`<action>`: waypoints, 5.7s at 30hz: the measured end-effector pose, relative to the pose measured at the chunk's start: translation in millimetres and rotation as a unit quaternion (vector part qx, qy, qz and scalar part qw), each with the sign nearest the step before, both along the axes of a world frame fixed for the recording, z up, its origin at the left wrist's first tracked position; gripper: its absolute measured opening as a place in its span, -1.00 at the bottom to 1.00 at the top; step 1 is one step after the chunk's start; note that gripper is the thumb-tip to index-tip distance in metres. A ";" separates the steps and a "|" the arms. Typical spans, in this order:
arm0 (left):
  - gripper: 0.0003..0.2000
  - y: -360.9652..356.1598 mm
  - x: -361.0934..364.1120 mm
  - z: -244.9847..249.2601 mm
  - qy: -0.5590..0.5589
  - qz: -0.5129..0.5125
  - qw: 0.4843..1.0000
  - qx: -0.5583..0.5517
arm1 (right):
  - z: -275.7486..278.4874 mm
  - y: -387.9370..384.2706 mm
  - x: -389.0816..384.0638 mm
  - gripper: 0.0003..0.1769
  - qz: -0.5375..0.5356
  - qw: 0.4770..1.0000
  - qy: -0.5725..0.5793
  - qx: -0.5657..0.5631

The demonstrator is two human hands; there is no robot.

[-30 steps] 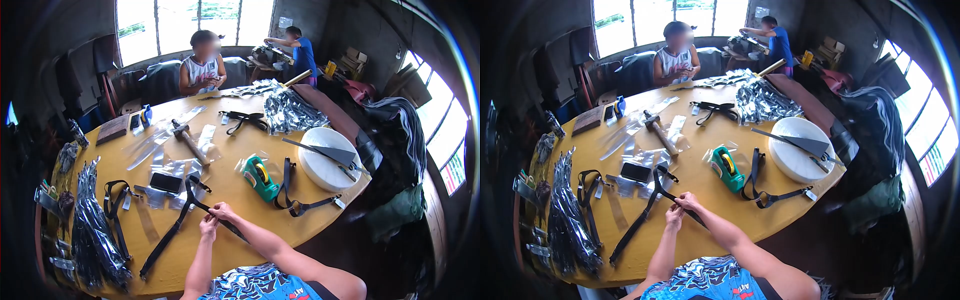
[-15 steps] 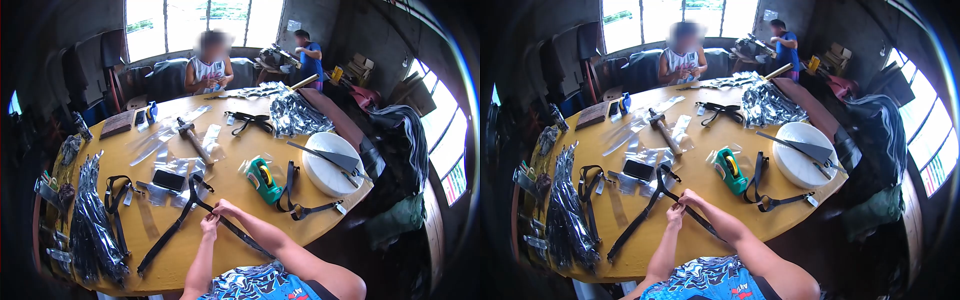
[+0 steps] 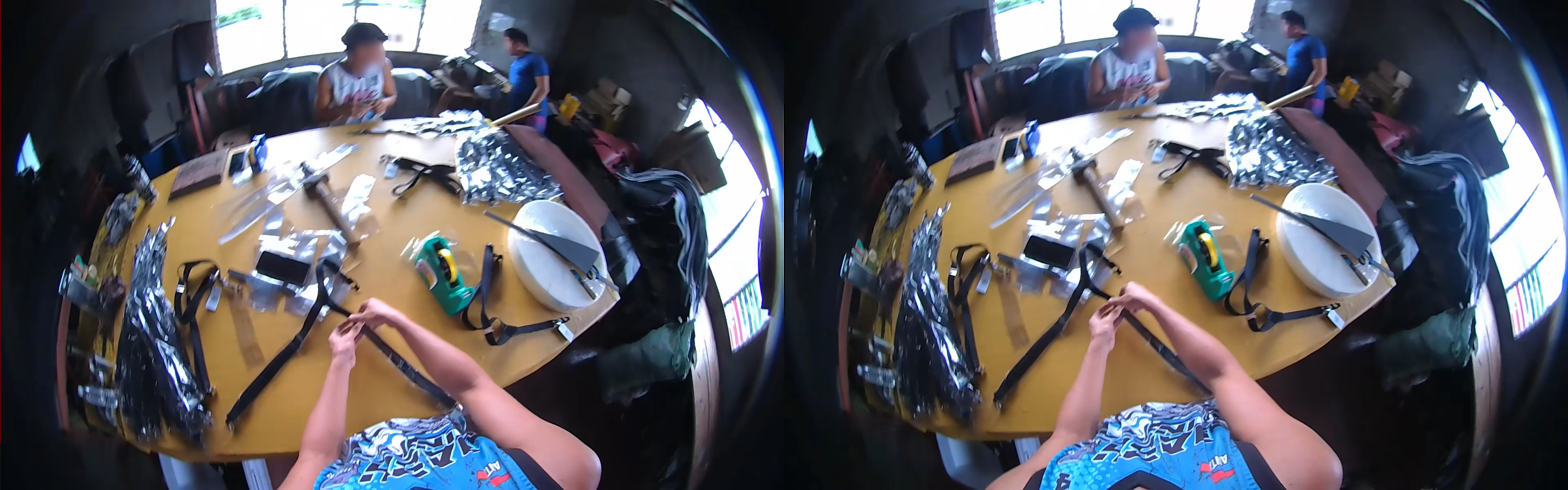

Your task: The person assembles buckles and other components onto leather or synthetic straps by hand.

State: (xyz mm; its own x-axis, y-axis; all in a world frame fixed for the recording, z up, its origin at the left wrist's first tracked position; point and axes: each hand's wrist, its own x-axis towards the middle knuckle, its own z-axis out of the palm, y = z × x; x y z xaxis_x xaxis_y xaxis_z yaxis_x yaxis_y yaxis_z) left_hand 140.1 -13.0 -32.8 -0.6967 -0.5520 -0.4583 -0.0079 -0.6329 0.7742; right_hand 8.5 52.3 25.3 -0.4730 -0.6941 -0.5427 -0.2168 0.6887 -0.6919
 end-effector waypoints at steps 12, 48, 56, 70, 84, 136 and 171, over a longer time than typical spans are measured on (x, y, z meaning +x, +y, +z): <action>-0.79 -24.4 -9.9 11.6 -0.019 0.014 1.000 0.010 | -3.9 45.1 29.4 -0.74 -0.110 0.968 -0.163 -0.155; -0.76 26.2 -0.7 17.8 -0.010 0.002 0.993 0.117 | 8.4 -31.1 -9.7 -0.67 -0.050 0.987 -0.082 -0.127; -0.81 25.7 -3.3 6.3 -0.021 0.057 0.993 0.102 | 12.8 -43.9 -13.2 -0.68 0.041 0.997 0.023 -0.057; -0.90 8.7 -12.8 -6.5 0.065 0.104 0.978 0.170 | 15.1 -36.2 -6.3 -0.54 -0.092 0.990 -0.087 -0.062; -0.66 -54.0 51.7 55.4 -0.258 0.043 0.719 -0.643 | -11.2 -0.5 15.4 -0.74 -0.138 0.962 -0.198 -0.128; -0.75 -88.1 26.9 20.2 -0.091 -0.160 0.905 -0.384 | 2.5 -31.3 35.0 -0.66 -0.025 0.973 -0.077 -0.217; -0.63 -246.7 348.9 79.8 -0.348 0.512 0.602 -0.504 | -43.0 92.5 40.6 -0.76 -0.222 0.913 0.213 -0.268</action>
